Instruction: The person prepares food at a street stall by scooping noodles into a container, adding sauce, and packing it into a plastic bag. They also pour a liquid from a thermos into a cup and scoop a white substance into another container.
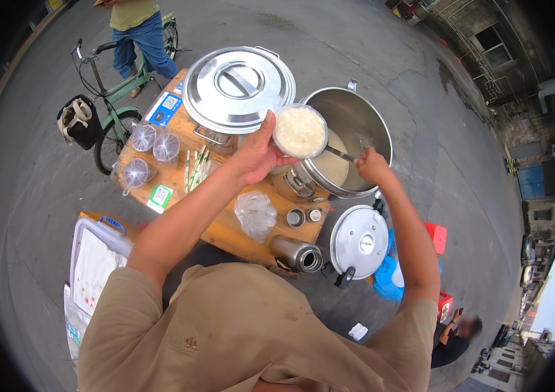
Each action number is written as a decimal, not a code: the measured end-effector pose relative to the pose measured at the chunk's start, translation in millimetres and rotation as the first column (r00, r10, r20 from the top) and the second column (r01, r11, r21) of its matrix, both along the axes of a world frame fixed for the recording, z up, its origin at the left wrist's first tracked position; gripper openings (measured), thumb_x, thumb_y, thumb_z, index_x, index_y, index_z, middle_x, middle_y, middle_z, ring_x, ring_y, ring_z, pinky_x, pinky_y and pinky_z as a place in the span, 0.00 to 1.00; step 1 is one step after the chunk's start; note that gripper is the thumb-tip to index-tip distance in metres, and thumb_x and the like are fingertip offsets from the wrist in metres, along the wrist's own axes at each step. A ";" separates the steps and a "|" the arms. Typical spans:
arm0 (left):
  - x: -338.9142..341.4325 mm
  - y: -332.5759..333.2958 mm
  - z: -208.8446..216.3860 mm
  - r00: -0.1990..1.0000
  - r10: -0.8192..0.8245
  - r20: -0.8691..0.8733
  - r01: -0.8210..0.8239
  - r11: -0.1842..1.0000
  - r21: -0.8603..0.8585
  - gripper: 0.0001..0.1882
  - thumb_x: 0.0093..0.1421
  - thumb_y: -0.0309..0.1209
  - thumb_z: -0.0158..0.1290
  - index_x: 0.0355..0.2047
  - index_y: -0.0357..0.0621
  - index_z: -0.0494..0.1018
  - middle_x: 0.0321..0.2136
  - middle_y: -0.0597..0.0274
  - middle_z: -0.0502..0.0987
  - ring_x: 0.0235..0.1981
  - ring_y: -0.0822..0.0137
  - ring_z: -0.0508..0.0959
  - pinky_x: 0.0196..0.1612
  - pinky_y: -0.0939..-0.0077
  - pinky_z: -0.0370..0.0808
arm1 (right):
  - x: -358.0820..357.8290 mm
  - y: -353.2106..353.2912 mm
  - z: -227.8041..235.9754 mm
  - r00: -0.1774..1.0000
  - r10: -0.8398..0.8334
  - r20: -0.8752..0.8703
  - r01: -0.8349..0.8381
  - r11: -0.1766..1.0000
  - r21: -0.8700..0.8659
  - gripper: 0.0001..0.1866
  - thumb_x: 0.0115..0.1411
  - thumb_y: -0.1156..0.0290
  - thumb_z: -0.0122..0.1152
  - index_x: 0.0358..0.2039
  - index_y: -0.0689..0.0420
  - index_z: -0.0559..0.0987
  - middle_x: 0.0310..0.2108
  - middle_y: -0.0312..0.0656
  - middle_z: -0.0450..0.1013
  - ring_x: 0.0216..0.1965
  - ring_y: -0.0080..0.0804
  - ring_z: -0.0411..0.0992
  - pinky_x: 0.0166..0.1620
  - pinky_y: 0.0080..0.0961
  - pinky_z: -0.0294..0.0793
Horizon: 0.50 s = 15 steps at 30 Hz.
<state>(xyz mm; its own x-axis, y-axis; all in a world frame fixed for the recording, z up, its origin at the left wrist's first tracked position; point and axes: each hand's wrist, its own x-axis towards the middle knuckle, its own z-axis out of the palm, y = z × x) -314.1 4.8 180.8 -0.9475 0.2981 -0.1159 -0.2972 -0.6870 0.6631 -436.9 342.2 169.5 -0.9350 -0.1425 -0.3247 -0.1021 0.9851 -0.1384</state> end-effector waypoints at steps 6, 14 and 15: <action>39.5 -22.5 -18.7 0.997 -0.014 -0.072 0.018 0.999 0.049 0.49 0.62 0.71 0.43 0.71 0.50 0.56 0.64 0.58 0.68 0.62 0.62 0.72 0.59 0.60 0.73 | 26.8 -56.5 28.3 0.983 0.138 -0.120 -0.134 0.990 0.036 0.22 0.64 0.61 0.63 0.52 0.62 0.73 0.47 0.59 0.78 0.51 0.58 0.76 0.54 0.47 0.75; 104.7 -48.4 -83.2 0.997 -0.065 0.052 0.058 0.991 0.123 0.51 0.60 0.70 0.49 0.72 0.47 0.56 0.67 0.57 0.66 0.67 0.59 0.67 0.65 0.51 0.68 | 142.3 -198.8 83.2 0.741 0.607 -0.288 -0.671 0.653 -0.351 0.45 0.52 0.57 0.76 0.67 0.56 0.65 0.64 0.55 0.63 0.63 0.56 0.64 0.61 0.48 0.68; 112.1 -50.9 -93.4 0.994 -0.083 0.067 0.073 0.987 0.145 0.51 0.60 0.69 0.50 0.72 0.48 0.54 0.67 0.58 0.65 0.68 0.59 0.67 0.66 0.52 0.68 | 153.6 -209.0 74.5 0.714 0.659 -0.236 -0.699 0.647 -0.304 0.49 0.50 0.56 0.77 0.69 0.55 0.62 0.66 0.55 0.60 0.64 0.57 0.62 0.61 0.49 0.67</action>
